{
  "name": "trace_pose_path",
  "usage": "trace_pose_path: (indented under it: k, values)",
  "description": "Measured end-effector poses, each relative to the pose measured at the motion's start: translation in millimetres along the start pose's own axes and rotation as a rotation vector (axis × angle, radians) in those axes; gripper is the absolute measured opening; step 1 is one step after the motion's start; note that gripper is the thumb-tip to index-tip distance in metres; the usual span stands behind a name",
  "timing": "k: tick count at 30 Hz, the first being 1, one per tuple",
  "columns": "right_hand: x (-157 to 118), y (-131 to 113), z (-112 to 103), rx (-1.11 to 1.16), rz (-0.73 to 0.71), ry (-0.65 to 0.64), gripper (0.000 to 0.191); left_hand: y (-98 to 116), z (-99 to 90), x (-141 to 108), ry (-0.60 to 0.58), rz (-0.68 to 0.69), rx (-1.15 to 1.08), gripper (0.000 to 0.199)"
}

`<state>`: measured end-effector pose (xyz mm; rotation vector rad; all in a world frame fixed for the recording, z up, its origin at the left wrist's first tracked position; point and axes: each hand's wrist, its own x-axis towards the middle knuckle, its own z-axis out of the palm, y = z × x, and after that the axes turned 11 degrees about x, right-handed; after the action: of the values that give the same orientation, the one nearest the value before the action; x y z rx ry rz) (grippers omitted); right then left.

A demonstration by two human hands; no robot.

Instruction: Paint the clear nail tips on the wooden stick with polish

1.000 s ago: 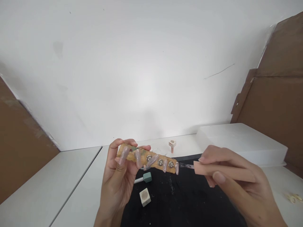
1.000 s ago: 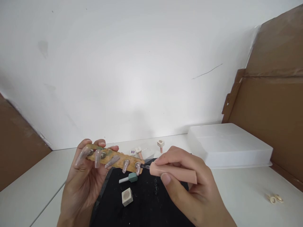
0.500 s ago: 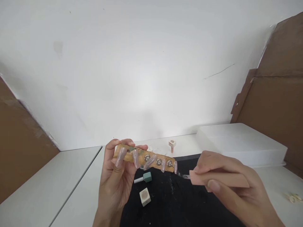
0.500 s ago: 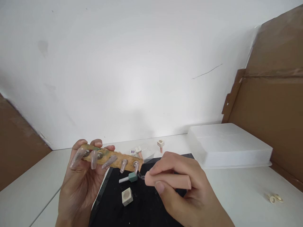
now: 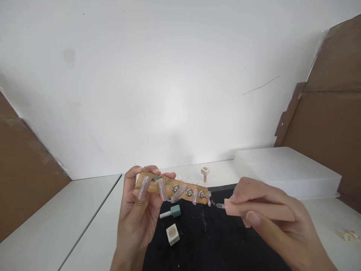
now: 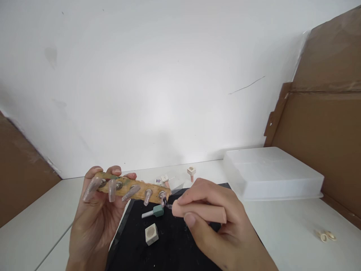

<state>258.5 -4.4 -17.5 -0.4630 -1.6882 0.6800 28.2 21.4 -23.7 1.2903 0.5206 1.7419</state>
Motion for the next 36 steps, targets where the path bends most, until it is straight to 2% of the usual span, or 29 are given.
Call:
trace_pose_path:
  k: [3, 10, 15, 17, 23, 28, 30, 36]
  values:
    - [-0.8, 1.6, 0.1, 0.019, -0.02, -0.017, 0.015, -0.4, -1.6, 0.6, -0.007, 0.001, -0.001, 0.018]
    - [-2.3, 4.5, 2.7, -0.079, -0.013, 0.093, 0.016, -1.5, -3.7, -2.0, -0.009, -0.004, 0.005, 0.017]
    - [0.8, 2.8, -1.6, -0.029, -0.017, -0.044, 0.011, -1.0, 0.1, 2.0, 0.007, -0.007, 0.012, 0.017]
    - [-0.7, 3.2, -2.7, -0.005, -0.027, -0.05, 0.01, -1.3, -0.3, 2.4, 0.014, -0.009, 0.01, 0.017]
    - [-4.2, 3.9, -0.4, -0.071, -0.01, 0.079, 0.01, -3.2, -2.8, -1.4, 0.003, -0.014, 0.009, 0.016]
    - [2.1, 0.6, -2.5, -0.013, -0.029, -0.049, 0.015, -2.0, 0.7, 1.2, 0.01, -0.005, 0.025, 0.016]
    - [1.8, 0.8, -3.4, 0.015, -0.045, -0.063, 0.015, -2.2, 1.0, 2.0, 0.014, -0.001, 0.029, 0.016]
    - [-3.8, 3.5, -1.8, -0.096, -0.022, 0.083, 0.014, -4.8, -0.2, -0.9, 0.015, -0.008, 0.041, 0.015]
